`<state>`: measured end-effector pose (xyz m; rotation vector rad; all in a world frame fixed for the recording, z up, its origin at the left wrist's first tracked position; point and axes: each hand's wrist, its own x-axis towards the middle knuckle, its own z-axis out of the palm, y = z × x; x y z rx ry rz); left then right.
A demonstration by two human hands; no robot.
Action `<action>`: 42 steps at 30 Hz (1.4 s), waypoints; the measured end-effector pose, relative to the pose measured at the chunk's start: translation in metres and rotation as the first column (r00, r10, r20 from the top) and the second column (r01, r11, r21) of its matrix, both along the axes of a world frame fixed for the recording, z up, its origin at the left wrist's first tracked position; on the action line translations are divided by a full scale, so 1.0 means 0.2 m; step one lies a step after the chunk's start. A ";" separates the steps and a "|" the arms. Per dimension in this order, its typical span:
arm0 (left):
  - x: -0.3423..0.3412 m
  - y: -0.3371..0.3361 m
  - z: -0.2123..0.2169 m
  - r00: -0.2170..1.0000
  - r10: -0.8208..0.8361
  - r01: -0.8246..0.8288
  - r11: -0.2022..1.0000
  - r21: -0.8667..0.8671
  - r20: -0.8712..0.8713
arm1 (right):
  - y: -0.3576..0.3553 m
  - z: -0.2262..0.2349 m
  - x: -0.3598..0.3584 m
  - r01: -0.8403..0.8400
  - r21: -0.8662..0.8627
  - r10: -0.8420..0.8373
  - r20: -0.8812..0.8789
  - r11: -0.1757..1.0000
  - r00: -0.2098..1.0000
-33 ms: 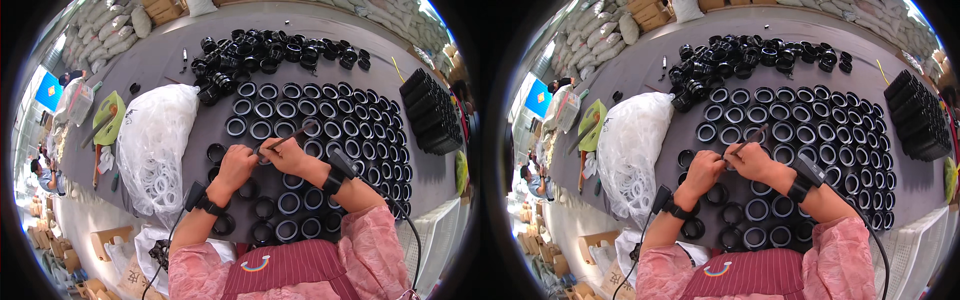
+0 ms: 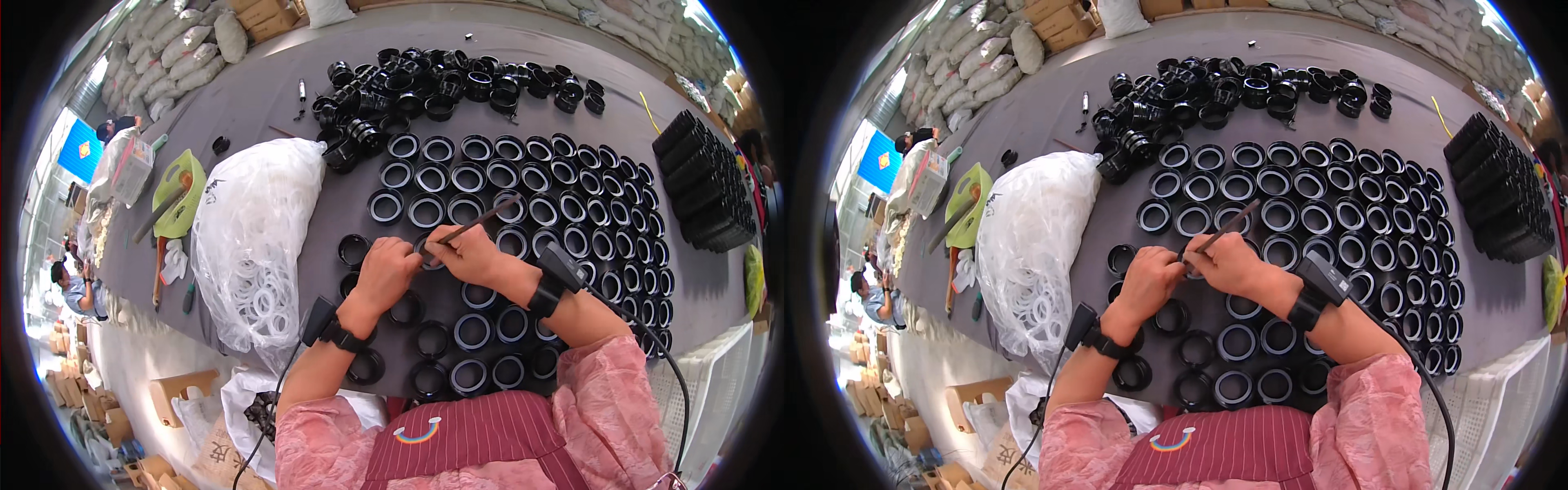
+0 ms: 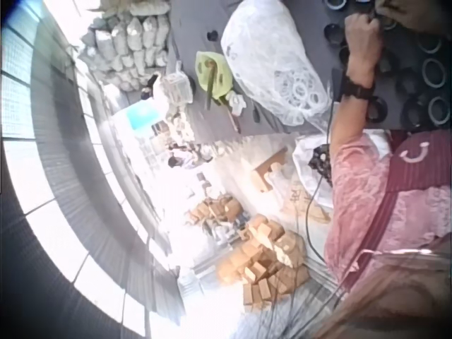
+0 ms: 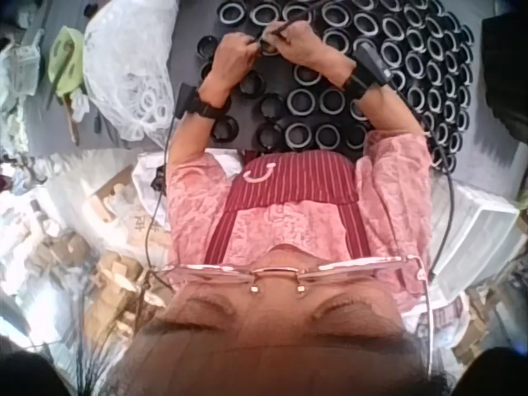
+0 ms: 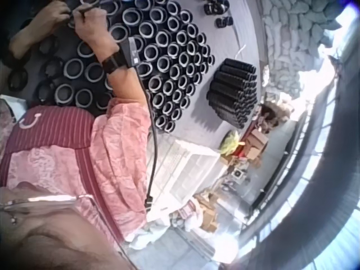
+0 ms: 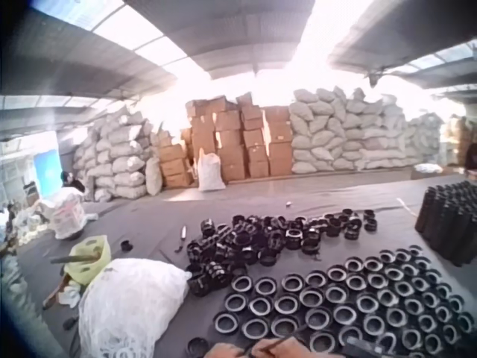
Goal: The worker is using a thin wooden stick to process or inspect small black circular plastic seals on a workbench.
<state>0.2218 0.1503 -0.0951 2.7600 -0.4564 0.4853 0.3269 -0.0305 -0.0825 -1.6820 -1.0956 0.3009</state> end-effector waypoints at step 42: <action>0.17 0.38 0.00 0.955 0.282 -0.295 0.938 -0.184 -0.091 | 0.41 0.05 0.17 0.119 -0.056 -0.123 -0.088 0.991 0.988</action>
